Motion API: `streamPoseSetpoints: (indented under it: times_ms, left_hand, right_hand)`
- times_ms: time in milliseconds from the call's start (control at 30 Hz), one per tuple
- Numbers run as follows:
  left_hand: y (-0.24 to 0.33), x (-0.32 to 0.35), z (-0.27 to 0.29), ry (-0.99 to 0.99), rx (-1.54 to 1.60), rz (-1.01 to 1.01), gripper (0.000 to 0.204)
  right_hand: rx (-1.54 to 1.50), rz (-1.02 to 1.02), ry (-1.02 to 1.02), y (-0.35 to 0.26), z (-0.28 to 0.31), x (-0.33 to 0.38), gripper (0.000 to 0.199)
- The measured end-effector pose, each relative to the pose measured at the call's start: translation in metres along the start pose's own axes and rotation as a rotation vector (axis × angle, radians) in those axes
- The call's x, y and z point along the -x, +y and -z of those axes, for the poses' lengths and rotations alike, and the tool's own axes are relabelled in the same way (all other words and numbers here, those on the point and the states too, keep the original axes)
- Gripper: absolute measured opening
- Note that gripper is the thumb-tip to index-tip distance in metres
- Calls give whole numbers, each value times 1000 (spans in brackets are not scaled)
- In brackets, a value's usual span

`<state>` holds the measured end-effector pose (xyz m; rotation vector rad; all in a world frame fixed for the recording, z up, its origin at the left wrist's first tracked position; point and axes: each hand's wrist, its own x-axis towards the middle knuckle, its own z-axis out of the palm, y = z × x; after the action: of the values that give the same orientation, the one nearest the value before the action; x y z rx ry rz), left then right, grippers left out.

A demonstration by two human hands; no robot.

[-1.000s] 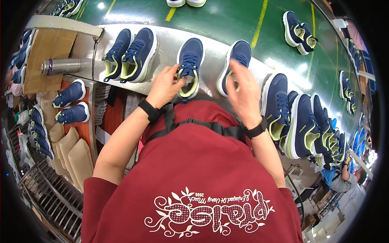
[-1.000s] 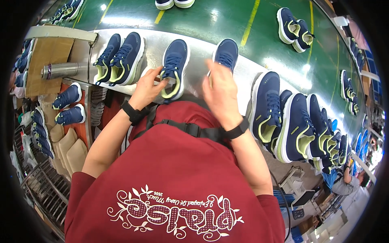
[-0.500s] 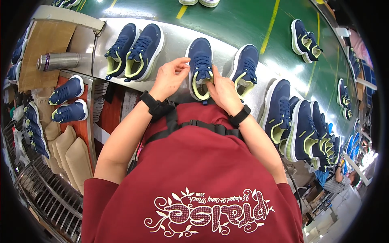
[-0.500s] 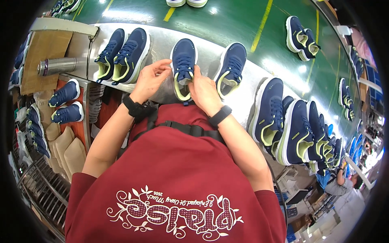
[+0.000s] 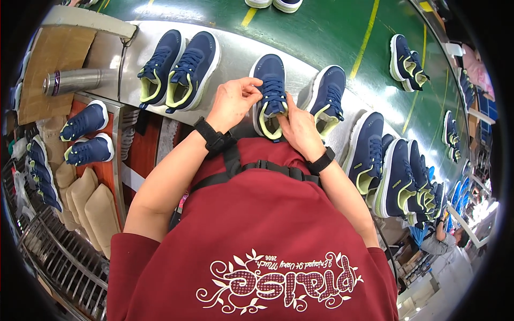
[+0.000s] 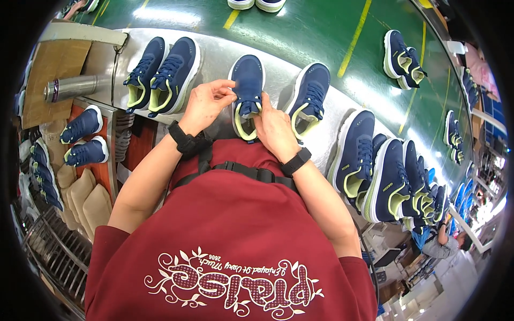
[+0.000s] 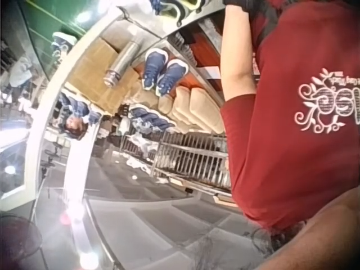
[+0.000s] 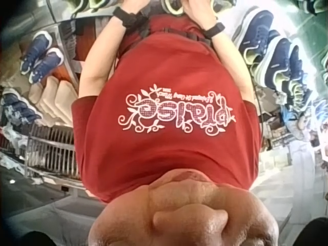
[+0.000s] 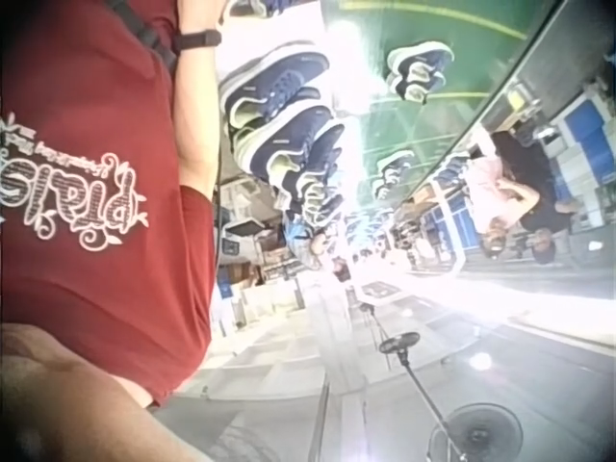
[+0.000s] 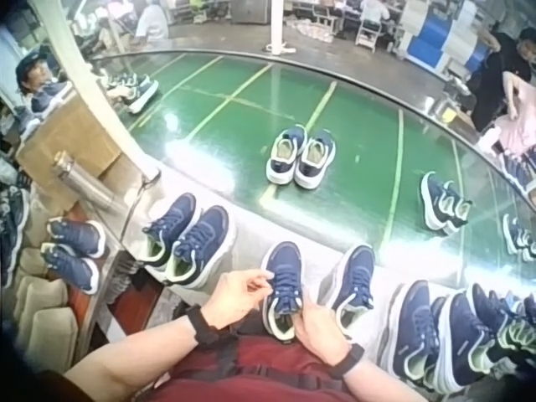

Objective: The person is stitching or assembling blue and yellow athletic shoes on a factory production line.

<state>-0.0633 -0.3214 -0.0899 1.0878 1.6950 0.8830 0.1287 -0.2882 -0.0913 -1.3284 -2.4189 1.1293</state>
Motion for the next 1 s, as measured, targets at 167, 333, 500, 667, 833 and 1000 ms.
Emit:
streamPoseSetpoints:
  times_ms: [167, 333, 500, 667, 833, 1000]
  left_hand:
    - [4, 1, 1, -18, -27, 24, 28]
    - [9, 2, -4, 24, -158, -1, 26]
    - [-5, -6, -3, 21, 44, 42, 26]
    - [3, -8, -5, 48, -54, 57, 26]
    - [-2, -16, -3, 12, -117, 5, 27]
    - [4, -18, -7, 32, -256, -46, 28]
  right_hand:
    - [9, 18, -16, 1, 0, -3, 54]
    - [29, 40, -11, 3, -1, -1, 54]
    - [3, 51, 9, 2, 1, 0, 54]
    - [-16, 29, -10, 3, 1, -2, 55]
    - [7, 39, -13, 7, 0, -6, 55]
    - [96, 94, -2, 9, -3, -7, 52]
